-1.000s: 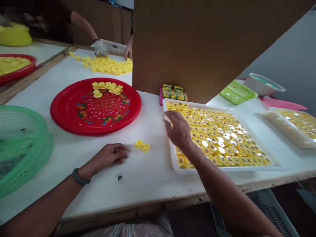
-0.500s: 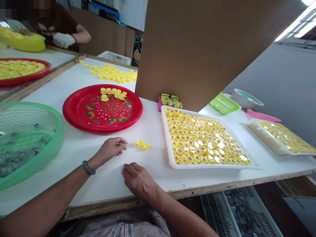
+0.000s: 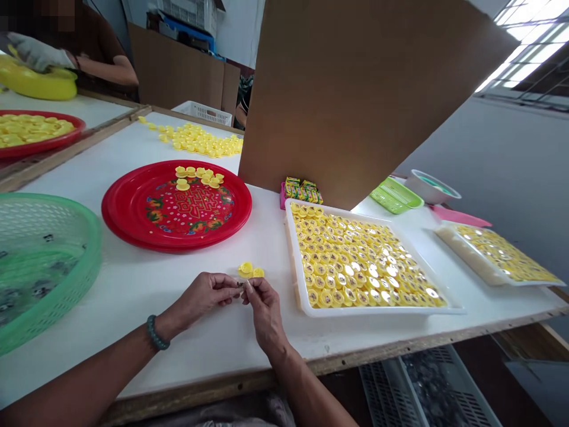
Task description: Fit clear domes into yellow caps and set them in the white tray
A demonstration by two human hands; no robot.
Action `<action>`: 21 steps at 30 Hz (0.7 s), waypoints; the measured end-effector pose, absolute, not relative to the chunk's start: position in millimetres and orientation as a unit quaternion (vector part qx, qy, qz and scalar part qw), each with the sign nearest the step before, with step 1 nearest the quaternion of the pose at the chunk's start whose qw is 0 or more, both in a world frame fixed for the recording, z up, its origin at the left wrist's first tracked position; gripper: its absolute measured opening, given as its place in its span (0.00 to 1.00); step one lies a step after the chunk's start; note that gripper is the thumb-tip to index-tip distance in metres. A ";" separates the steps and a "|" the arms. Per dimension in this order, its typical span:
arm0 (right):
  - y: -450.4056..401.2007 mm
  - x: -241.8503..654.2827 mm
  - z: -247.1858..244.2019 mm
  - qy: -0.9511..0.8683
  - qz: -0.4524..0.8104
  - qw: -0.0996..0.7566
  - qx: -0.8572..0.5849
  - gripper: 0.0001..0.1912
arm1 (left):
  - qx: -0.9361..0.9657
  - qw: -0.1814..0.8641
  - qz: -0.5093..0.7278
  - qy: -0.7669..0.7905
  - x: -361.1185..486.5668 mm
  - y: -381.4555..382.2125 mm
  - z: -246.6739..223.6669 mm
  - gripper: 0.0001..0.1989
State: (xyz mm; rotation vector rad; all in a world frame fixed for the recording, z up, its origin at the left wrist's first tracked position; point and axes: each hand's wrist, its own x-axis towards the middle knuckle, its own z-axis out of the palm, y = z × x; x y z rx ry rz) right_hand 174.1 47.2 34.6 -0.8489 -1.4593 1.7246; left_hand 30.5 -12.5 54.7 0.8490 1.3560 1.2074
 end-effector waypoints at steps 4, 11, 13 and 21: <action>47.5 175.8 36.0 -0.576 0.660 0.348 -0.334 0.09 | 0.325 0.529 0.525 0.582 31.2 -10.8 54.9 0.12; 47.5 179.3 43.5 -0.618 0.622 0.332 -0.348 0.09 | 0.302 0.535 0.553 0.562 32.8 -10.4 57.0 0.10; 47.9 179.3 43.9 -0.614 0.616 0.346 -0.353 0.09 | 0.320 0.543 0.536 0.561 33.7 -10.5 58.8 0.09; 47.6 179.7 43.5 -0.577 0.668 0.342 -0.322 0.09 | 0.343 0.519 0.533 0.573 33.5 -9.7 64.5 0.11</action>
